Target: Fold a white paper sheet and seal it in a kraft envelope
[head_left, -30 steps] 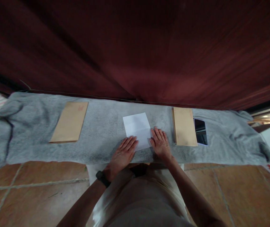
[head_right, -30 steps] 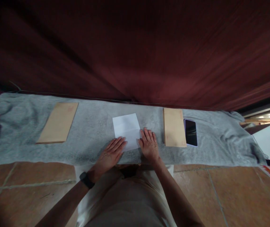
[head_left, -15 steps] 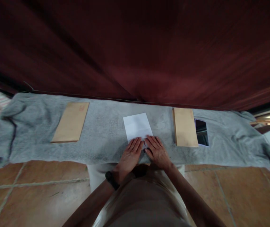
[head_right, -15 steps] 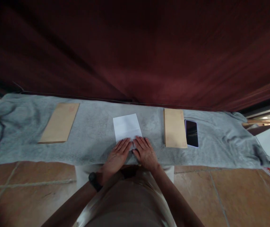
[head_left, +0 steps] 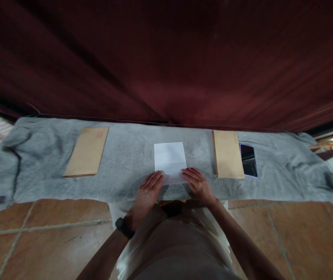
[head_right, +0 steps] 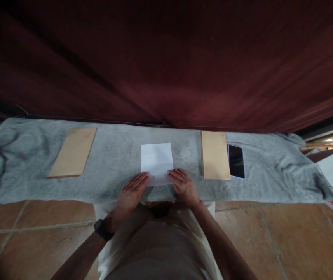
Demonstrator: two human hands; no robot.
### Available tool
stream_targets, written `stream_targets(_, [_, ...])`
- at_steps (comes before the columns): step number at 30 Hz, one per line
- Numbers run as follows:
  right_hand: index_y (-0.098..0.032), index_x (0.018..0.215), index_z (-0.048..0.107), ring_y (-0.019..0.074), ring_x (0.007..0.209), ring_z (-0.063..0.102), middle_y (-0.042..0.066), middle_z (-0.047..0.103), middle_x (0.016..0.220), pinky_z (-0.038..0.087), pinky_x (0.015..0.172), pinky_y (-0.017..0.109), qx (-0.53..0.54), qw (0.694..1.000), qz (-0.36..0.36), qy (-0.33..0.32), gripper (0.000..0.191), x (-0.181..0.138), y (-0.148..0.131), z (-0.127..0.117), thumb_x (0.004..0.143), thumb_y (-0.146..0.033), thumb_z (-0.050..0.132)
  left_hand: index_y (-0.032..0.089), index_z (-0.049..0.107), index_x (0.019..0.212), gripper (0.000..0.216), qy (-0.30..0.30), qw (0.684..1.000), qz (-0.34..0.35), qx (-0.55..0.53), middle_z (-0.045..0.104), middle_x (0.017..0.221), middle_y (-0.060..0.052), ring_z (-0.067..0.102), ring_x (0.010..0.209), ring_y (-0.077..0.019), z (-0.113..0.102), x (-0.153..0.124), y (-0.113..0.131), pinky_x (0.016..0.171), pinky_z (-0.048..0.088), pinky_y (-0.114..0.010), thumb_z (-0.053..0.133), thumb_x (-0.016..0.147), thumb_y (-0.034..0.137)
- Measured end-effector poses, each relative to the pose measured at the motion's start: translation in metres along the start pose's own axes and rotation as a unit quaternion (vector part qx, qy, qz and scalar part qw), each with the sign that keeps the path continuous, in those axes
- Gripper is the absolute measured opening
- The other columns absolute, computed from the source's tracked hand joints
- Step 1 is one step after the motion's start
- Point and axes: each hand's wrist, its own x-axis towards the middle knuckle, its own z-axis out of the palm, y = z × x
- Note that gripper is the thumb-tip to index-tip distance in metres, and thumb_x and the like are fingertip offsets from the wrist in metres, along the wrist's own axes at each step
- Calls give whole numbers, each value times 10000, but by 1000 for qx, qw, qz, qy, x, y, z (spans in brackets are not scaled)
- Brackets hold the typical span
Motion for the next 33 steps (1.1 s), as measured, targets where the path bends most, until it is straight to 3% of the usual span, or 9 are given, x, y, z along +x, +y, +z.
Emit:
stream_targets(7, [-227,1207,725,229,1206,661,74,720,1307,495,1089,487,36,999,18,29,348,-2,1,0,989,-125,473,217,668,1295,362,6,999,3,-50,655,1414,-80,596,1335,-236,-12,-3,-21,1135,499,-450,443,1016,174])
stream_targets(12, [-227,1114,737,239,1112,670,74,757,1167,495,985,433,37,995,89,30,240,8,-3,-3,1032,-255,513,236,744,1009,230,77,986,-46,-142,774,1153,-58,716,1084,-225,-7,10,-33,963,563,-429,533,1025,326])
stream_targets(15, [-209,1034,721,246,1061,660,93,742,1111,483,938,408,3,991,132,31,274,15,-5,-1,1060,-318,471,230,733,912,228,115,974,-97,-169,787,1046,-56,727,999,-232,-6,18,-30,907,547,-423,575,1004,364])
stream_targets(21, [-202,927,662,251,937,651,84,708,923,473,860,375,-52,978,196,38,300,33,-4,8,1071,-330,431,234,720,906,194,143,954,-195,-178,769,935,-44,716,915,-224,-3,34,-20,875,540,-384,595,982,361])
stream_targets(26, [-215,930,670,218,872,674,59,725,903,491,818,320,11,972,228,48,283,45,-1,6,1055,-367,466,221,709,915,207,158,944,-234,-173,747,893,-47,697,857,-216,-3,45,-18,839,554,-361,572,992,356])
stream_targets(30, [-212,876,688,213,847,675,47,719,849,519,810,321,93,972,198,87,308,44,3,-1,1029,-406,504,223,714,1016,203,163,942,-191,-224,754,1081,-71,690,1051,-233,-8,42,-21,960,546,-395,562,1004,356])
stream_targets(33, [-211,943,716,228,920,689,58,751,918,534,877,360,120,978,157,60,203,36,6,-6,994,-344,572,238,717,1152,217,97,949,-104,-283,731,1256,-76,660,1198,-238,-10,36,-30,1034,534,-419,637,964,311])
